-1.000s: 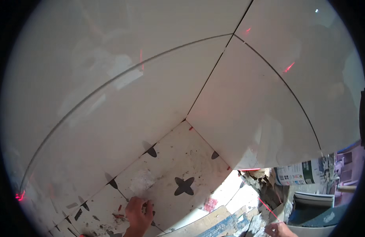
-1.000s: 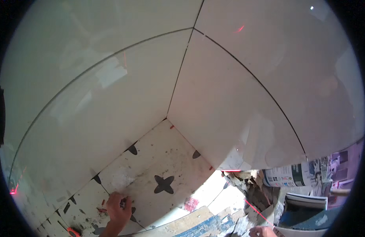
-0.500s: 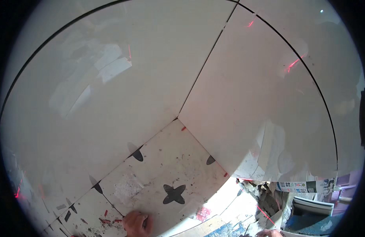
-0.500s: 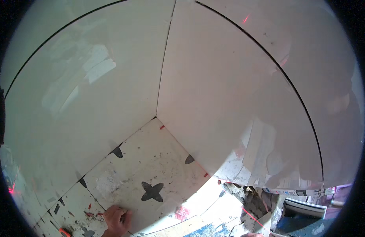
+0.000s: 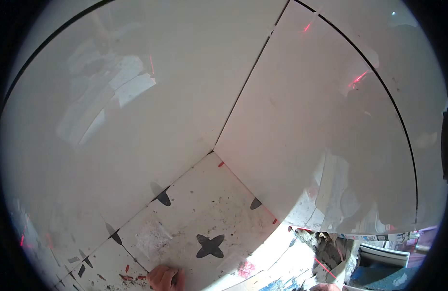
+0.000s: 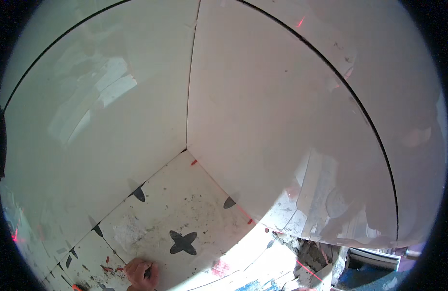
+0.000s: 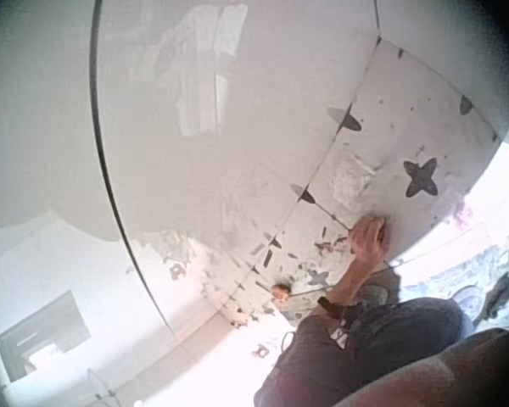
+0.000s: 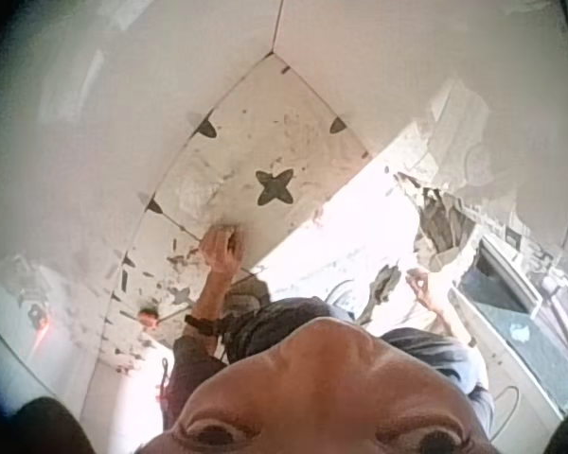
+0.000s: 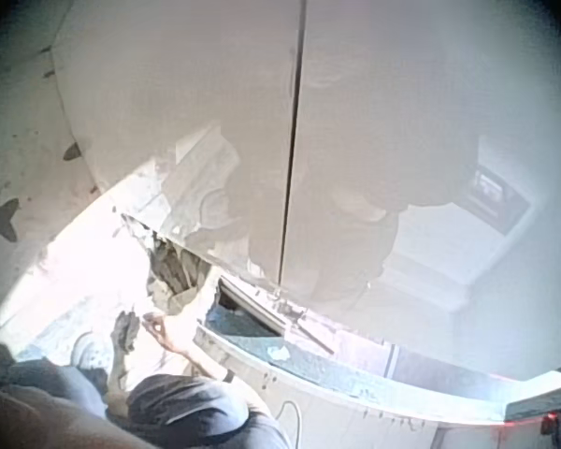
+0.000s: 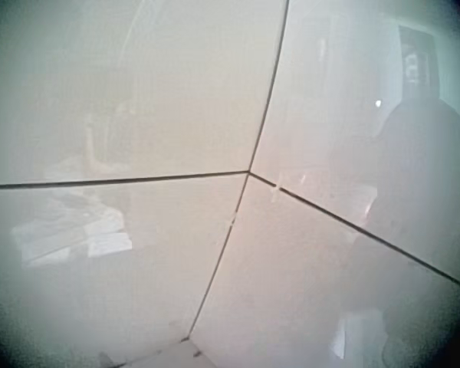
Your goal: The person applies mortar onto the back of a tile using a trowel, presses the tile onto the wall by hand, and inserts tile spacers into the joints.
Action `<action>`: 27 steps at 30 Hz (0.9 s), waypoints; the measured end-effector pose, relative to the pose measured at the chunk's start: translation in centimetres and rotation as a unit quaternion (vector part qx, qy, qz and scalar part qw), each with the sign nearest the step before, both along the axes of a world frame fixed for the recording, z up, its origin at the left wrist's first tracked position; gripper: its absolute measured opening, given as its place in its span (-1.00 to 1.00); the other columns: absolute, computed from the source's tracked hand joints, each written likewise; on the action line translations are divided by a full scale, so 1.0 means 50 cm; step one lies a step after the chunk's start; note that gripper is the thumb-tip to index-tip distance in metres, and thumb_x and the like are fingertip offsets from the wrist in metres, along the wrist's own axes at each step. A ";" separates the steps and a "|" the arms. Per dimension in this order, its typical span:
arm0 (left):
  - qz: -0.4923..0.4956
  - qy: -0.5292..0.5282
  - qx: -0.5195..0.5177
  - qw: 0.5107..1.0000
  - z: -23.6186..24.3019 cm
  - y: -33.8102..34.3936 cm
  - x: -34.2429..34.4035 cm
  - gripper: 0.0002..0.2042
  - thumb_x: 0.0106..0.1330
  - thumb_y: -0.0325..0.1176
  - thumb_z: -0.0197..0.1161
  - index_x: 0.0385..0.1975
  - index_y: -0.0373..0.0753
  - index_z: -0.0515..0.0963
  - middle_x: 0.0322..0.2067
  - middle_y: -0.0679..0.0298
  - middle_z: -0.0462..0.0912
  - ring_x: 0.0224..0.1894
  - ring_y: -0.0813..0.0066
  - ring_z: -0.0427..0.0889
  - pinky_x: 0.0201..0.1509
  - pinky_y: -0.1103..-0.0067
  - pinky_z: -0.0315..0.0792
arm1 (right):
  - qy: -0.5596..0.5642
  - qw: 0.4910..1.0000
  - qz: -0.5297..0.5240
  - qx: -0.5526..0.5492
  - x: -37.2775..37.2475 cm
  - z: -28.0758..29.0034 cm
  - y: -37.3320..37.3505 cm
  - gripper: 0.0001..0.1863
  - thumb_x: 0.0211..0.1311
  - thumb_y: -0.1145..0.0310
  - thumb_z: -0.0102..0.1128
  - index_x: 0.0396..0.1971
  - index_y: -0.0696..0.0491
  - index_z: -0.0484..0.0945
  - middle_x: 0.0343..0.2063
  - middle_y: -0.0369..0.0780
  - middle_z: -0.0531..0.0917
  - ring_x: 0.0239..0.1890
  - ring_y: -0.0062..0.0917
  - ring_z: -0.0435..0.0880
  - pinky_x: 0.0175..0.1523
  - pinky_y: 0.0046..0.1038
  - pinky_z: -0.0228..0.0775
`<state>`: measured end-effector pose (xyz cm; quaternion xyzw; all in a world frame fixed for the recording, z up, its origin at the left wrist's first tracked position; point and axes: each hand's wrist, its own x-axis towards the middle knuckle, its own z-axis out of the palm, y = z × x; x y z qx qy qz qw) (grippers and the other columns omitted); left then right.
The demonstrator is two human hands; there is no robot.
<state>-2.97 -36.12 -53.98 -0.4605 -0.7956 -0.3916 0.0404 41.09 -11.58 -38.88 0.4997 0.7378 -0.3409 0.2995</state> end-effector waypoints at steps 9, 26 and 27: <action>0.001 -0.013 0.005 1.000 0.008 0.005 0.000 -0.82 0.31 -0.47 0.36 -0.50 -0.27 0.49 -0.64 0.15 0.45 -0.66 0.19 0.45 -0.61 0.38 0.33 | -0.014 1.000 0.013 0.008 -0.071 0.033 0.010 -0.70 0.39 0.18 0.30 -0.12 0.12 0.72 -0.33 -0.05 0.77 -0.29 -0.26 0.79 -0.19 -0.29 0.59; -0.005 -0.005 0.020 1.000 0.015 0.010 -0.001 -0.84 0.29 -0.54 0.37 -0.48 -0.29 0.50 -0.63 0.14 0.47 -0.67 0.22 0.43 -0.60 0.40 0.37 | 0.071 0.997 -0.030 0.014 -0.041 -0.003 0.000 -0.74 0.39 0.25 0.32 -0.16 0.16 0.71 -0.32 -0.01 0.77 -0.27 -0.21 0.80 -0.19 -0.27 0.61; -0.008 -0.004 0.018 1.000 0.012 0.011 -0.001 -0.84 0.29 -0.54 0.37 -0.48 -0.29 0.50 -0.63 0.14 0.47 -0.67 0.22 0.43 -0.60 0.40 0.37 | 0.079 0.996 -0.012 0.028 -0.040 -0.005 -0.003 -0.77 0.39 0.27 0.33 -0.20 0.15 0.70 -0.37 -0.03 0.76 -0.33 -0.22 0.78 -0.25 -0.28 0.59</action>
